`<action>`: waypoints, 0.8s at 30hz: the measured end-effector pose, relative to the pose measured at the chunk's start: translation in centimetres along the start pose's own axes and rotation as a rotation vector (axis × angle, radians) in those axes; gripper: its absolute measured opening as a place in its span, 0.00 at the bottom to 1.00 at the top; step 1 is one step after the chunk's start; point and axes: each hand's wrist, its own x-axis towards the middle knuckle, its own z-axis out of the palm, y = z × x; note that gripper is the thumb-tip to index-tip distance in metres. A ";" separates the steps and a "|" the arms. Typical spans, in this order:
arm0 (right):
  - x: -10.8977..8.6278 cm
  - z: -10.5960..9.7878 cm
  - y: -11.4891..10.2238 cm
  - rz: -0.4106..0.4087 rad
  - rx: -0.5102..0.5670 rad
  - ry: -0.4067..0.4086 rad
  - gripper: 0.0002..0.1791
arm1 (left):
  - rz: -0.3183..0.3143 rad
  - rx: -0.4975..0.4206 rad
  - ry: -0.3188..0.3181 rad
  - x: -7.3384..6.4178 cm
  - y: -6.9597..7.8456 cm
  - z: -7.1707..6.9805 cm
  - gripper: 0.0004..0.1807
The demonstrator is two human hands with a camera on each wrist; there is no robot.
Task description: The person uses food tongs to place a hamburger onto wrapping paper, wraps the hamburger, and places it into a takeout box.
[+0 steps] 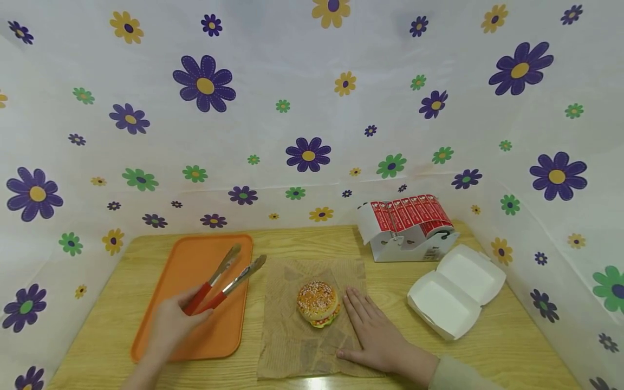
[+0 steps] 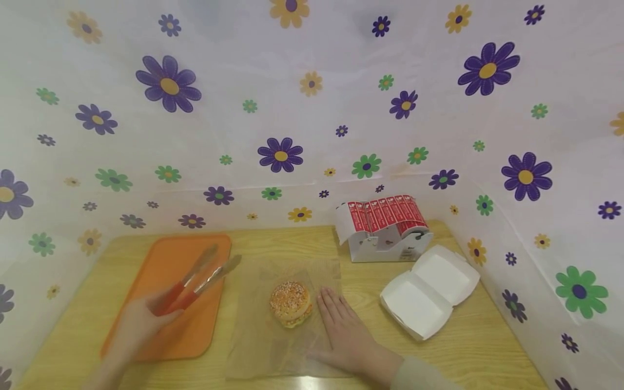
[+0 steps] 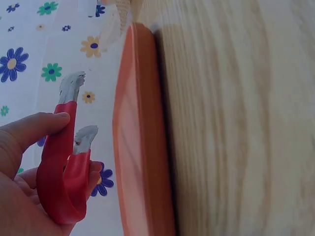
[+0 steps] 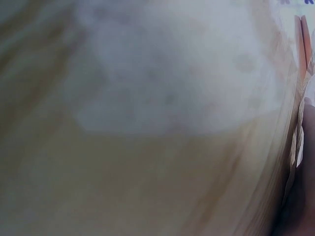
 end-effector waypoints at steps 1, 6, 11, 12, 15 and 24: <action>0.0 0.0 0.0 -0.002 -0.001 -0.002 0.62 | -0.008 0.008 0.006 0.1 -0.2 -0.1 0.36; 0.1 -0.2 -0.1 -0.008 0.001 -0.015 0.62 | -0.040 0.058 0.040 0.5 -1.8 -0.5 0.38; 0.1 -0.1 -0.1 -0.006 -0.001 -0.019 0.62 | -0.043 0.073 0.083 0.6 -3.2 -0.6 0.39; 0.1 -0.1 -0.1 -0.006 -0.002 -0.018 0.62 | -0.045 0.077 0.087 0.7 -3.4 -0.6 0.39; 0.1 -0.1 -0.1 -0.009 -0.006 -0.013 0.62 | -0.059 0.091 0.090 0.8 -3.9 -0.6 0.41; 0.0 0.0 -0.1 -0.011 -0.013 0.005 0.62 | -0.077 0.140 0.124 0.9 -4.7 -0.1 0.42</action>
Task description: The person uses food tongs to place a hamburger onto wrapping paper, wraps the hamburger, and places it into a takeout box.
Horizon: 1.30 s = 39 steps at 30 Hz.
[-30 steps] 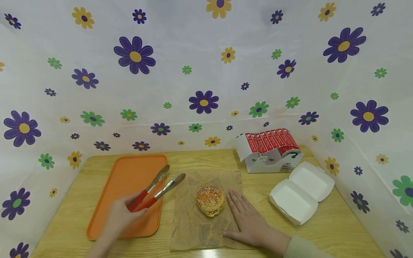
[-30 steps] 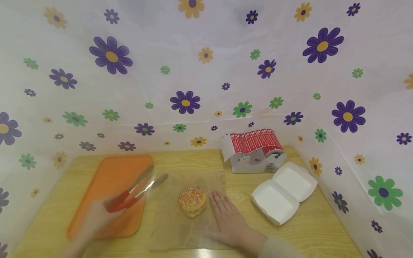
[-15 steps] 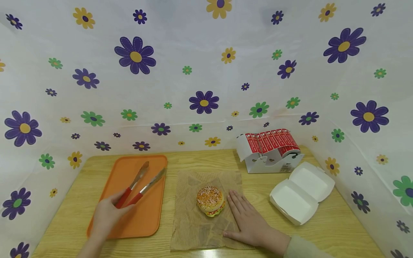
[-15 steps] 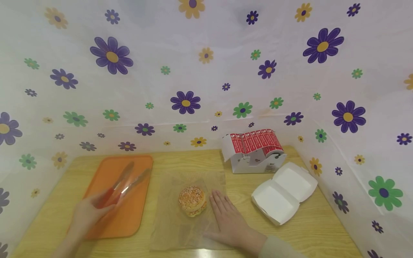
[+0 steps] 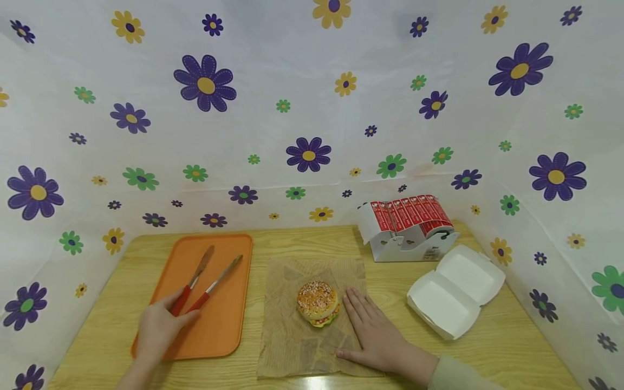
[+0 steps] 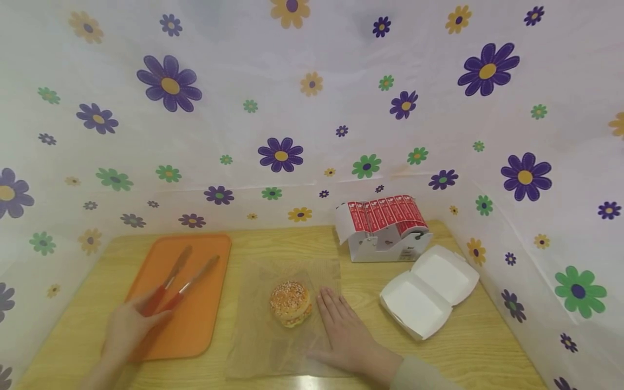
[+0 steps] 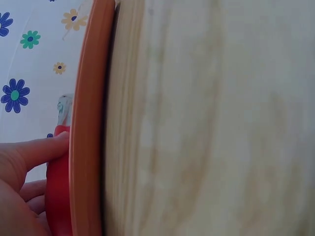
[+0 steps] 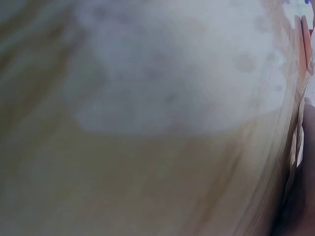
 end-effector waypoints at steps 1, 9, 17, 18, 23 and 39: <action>0.0 0.0 0.0 0.001 0.003 0.000 0.62 | 0.001 0.002 0.007 0.0 0.0 0.1 0.43; 0.0 0.0 0.0 0.001 -0.003 -0.006 0.62 | -0.010 0.008 0.011 -0.1 -0.1 0.5 0.44; 0.0 0.1 0.0 0.006 0.007 -0.015 0.62 | -0.048 -0.122 -0.018 0.1 -0.1 0.3 0.37; 0.0 0.1 0.0 0.006 0.006 -0.013 0.62 | -0.055 -0.164 -0.005 0.1 -0.1 0.2 0.35; 0.0 0.2 0.1 0.005 0.003 -0.007 0.62 | -0.034 -0.292 0.077 0.6 0.9 -0.1 0.28; -0.1 0.3 0.3 0.024 0.024 -0.028 0.63 | 0.100 -0.352 0.048 2.6 6.5 1.8 0.15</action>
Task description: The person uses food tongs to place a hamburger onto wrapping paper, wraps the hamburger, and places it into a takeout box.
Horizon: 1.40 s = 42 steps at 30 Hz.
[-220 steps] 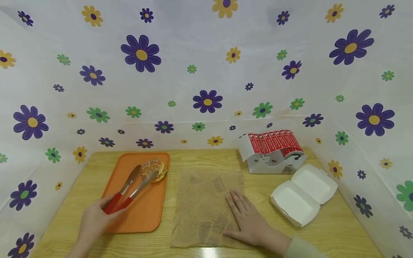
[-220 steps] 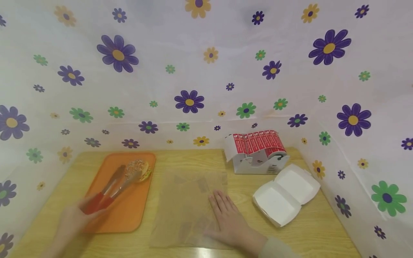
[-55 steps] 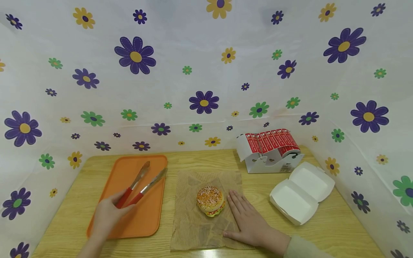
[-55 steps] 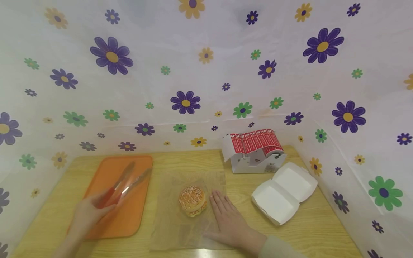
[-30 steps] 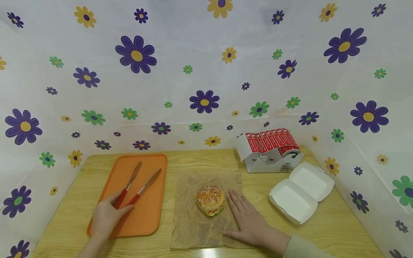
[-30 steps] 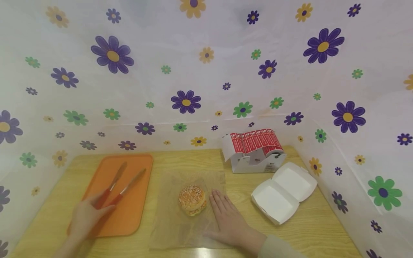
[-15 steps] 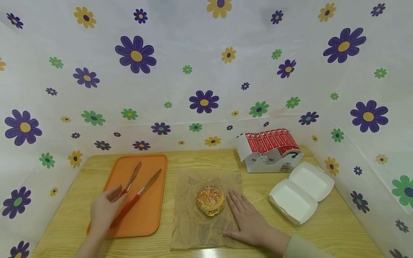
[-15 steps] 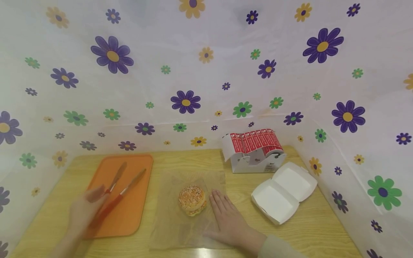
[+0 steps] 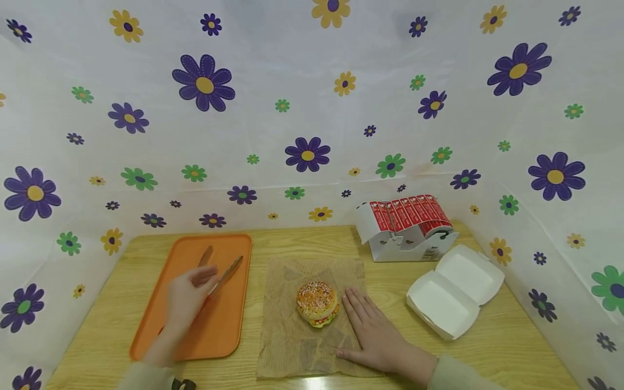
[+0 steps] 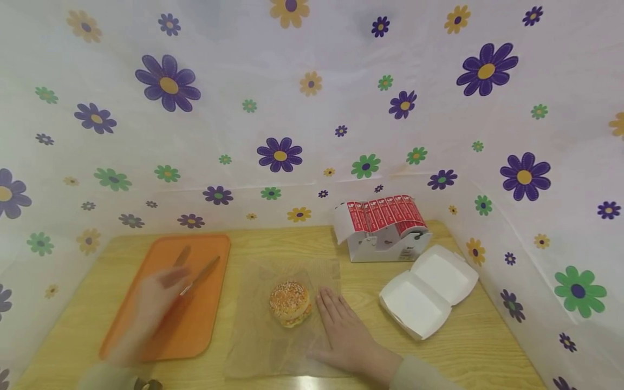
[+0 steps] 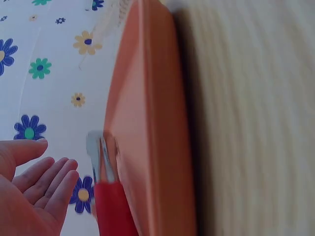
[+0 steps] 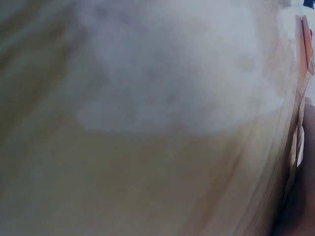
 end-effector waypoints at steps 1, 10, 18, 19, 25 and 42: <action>0.0 0.0 0.0 0.000 0.000 0.003 0.63 | 0.009 -0.008 0.004 0.1 0.1 0.4 0.15; 0.0 0.0 -0.1 0.000 -0.002 0.015 0.62 | -0.003 -0.065 -0.082 1.1 1.6 3.8 0.15; -0.1 0.0 -0.1 -0.009 -0.016 0.024 0.62 | 0.009 -0.115 -0.084 1.6 1.9 7.0 0.14; -0.1 0.0 -0.1 -0.009 -0.014 0.026 0.62 | 0.011 -0.126 -0.086 1.6 1.9 7.4 0.13; 0.0 -0.2 -0.2 -0.027 -0.015 0.040 0.61 | 0.013 -0.105 -0.096 1.8 2.2 9.1 0.12; 0.0 -0.2 -0.3 -0.020 -0.019 0.032 0.61 | -0.099 -0.118 -0.178 1.1 2.3 10.4 0.17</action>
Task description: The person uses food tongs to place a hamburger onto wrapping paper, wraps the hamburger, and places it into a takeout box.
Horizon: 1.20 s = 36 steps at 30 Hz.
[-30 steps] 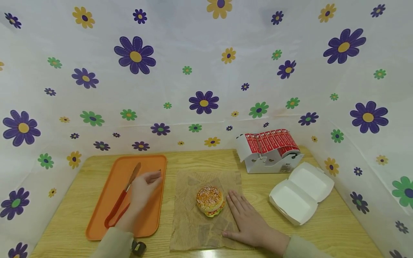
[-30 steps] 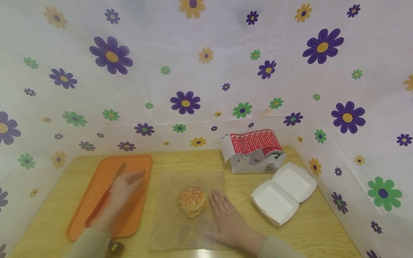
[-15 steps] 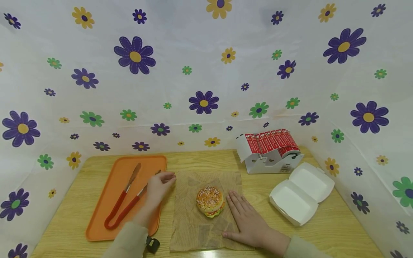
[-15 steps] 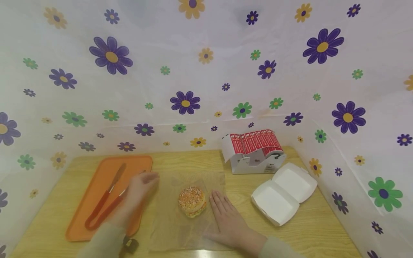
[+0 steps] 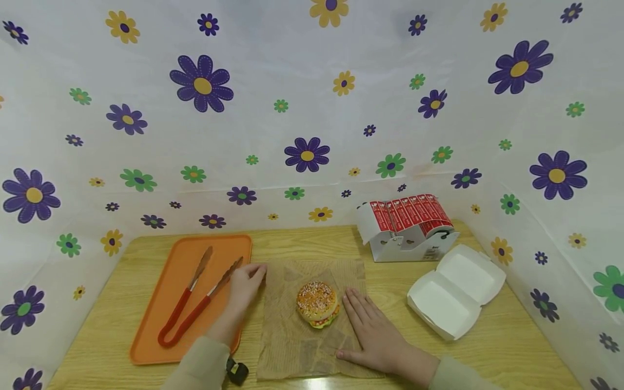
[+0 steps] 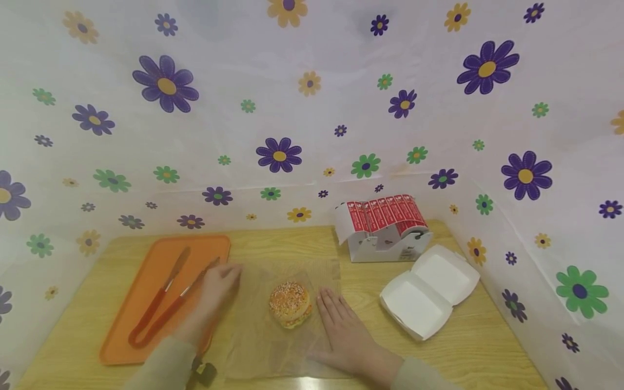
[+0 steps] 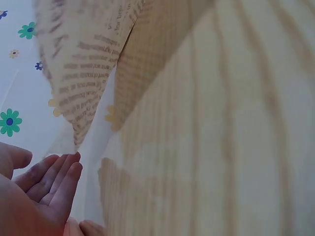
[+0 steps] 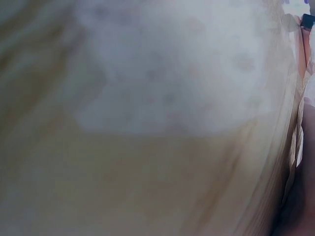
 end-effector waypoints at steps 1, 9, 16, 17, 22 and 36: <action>0.0 0.0 0.0 0.000 -0.003 0.000 0.62 | -0.003 -0.002 -0.007 -0.1 0.1 0.0 0.18; 0.0 0.2 0.2 -0.006 -0.006 0.003 0.62 | 0.059 0.034 -0.015 0.0 -0.5 1.1 0.17; 0.0 0.4 0.2 -0.012 -0.020 0.016 0.61 | 0.106 0.020 -0.018 -0.5 0.4 1.8 0.15; 0.0 0.3 0.2 -0.012 -0.017 0.014 0.61 | 0.110 0.022 -0.018 -0.7 0.7 1.8 0.15; 0.1 0.2 0.1 -0.012 -0.018 0.006 0.61 | 0.187 0.040 -0.006 -1.6 2.0 2.0 0.13; 0.0 0.1 0.1 -0.014 -0.016 0.022 0.61 | 0.421 0.080 -0.028 -5.2 5.0 2.7 0.09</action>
